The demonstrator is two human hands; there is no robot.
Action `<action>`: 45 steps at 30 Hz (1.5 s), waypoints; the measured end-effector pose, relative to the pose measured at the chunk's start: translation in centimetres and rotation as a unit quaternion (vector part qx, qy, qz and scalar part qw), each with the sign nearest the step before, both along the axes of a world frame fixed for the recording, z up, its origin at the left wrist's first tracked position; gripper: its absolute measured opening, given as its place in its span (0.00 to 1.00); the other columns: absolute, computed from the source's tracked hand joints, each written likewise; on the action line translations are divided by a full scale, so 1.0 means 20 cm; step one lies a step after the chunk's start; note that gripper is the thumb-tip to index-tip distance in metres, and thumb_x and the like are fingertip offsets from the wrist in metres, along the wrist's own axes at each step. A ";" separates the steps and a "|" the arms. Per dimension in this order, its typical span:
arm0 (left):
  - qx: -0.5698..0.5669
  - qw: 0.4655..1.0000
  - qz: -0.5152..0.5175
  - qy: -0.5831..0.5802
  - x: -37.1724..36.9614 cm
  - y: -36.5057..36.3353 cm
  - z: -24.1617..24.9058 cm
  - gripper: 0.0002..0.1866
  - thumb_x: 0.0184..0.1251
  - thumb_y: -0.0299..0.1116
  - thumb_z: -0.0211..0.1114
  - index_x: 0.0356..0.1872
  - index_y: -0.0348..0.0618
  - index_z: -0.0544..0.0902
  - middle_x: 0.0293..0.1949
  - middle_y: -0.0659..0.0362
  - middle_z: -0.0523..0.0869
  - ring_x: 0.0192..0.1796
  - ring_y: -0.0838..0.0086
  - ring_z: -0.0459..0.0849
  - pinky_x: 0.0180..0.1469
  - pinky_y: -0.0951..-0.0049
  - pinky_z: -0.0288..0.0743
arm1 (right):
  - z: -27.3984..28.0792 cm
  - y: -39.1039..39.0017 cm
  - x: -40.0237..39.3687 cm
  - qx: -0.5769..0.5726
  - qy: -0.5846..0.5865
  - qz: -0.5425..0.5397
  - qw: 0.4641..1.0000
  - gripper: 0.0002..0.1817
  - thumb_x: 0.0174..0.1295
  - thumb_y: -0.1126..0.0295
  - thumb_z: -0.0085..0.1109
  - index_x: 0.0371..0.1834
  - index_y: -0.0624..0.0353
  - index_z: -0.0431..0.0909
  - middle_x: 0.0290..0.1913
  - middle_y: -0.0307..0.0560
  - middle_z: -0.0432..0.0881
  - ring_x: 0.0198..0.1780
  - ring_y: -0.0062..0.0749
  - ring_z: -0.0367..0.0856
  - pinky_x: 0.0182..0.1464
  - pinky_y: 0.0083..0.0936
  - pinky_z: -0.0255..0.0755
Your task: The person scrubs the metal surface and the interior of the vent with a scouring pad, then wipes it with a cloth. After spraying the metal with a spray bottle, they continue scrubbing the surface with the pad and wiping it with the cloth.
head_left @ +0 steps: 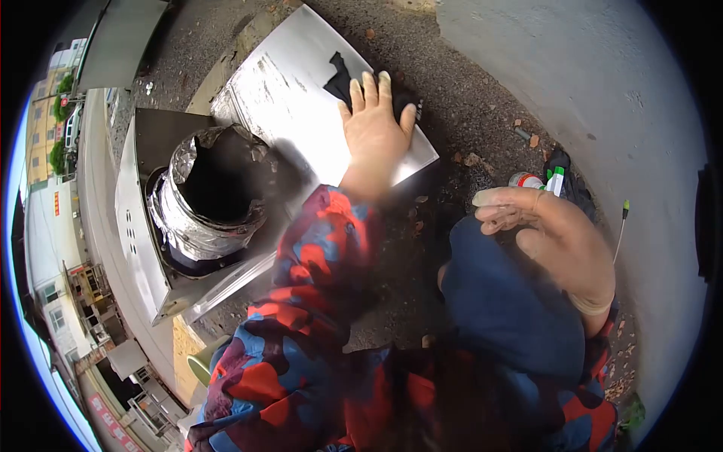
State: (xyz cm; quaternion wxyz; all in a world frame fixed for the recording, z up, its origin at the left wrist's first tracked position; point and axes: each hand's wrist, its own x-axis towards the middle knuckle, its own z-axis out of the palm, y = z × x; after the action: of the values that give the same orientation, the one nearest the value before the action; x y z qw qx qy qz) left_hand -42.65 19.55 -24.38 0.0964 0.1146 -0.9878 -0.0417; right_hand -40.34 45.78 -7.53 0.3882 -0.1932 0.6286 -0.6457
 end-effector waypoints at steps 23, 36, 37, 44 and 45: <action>0.033 0.959 0.268 -0.090 -0.46 -1.10 -0.13 0.32 0.72 0.52 0.41 0.74 0.54 0.57 0.76 0.54 0.54 0.77 0.63 0.51 0.74 0.49 0.48 | -0.06 -0.10 -0.09 0.034 -0.034 0.005 0.999 0.23 0.62 0.76 0.53 0.61 0.70 0.71 0.53 0.56 0.80 0.54 0.35 0.79 0.59 0.31 0.71; -0.004 0.974 0.212 -0.084 -0.32 -0.84 -0.13 0.31 0.72 0.50 0.39 0.74 0.52 0.58 0.76 0.54 0.55 0.77 0.61 0.51 0.74 0.49 0.44 | -0.04 -0.02 -0.07 0.008 -0.018 0.002 1.000 0.23 0.62 0.74 0.55 0.61 0.71 0.71 0.52 0.59 0.80 0.53 0.37 0.81 0.59 0.31 0.72; 0.002 0.981 0.185 -0.065 -0.26 -0.77 -0.13 0.31 0.72 0.50 0.40 0.74 0.51 0.58 0.75 0.53 0.57 0.77 0.60 0.52 0.74 0.49 0.45 | -0.04 -0.02 -0.06 0.003 -0.021 0.002 1.000 0.23 0.62 0.75 0.54 0.61 0.71 0.71 0.52 0.59 0.80 0.53 0.37 0.80 0.59 0.31 0.72; -0.003 0.999 0.024 -0.029 0.17 -0.19 -0.01 0.33 0.71 0.51 0.50 0.71 0.43 0.61 0.72 0.44 0.61 0.74 0.52 0.58 0.71 0.45 0.50 | -0.03 -0.01 -0.03 -0.007 -0.014 0.005 1.000 0.23 0.61 0.77 0.52 0.61 0.70 0.71 0.53 0.57 0.80 0.53 0.36 0.80 0.59 0.30 0.72; 0.002 0.999 0.020 -0.036 0.19 -0.16 0.00 0.33 0.70 0.50 0.51 0.72 0.44 0.61 0.72 0.45 0.61 0.74 0.51 0.58 0.71 0.45 0.50 | -0.03 -0.01 -0.03 -0.006 -0.013 0.003 1.000 0.23 0.61 0.77 0.52 0.61 0.70 0.71 0.53 0.57 0.80 0.53 0.36 0.80 0.59 0.30 0.72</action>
State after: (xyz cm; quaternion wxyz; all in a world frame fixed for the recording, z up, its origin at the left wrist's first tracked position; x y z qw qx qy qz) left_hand -38.92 16.33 -24.28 0.0612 0.1359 -0.9881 -0.0372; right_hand -41.03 45.64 -8.07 0.3974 -0.1889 0.6192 -0.6504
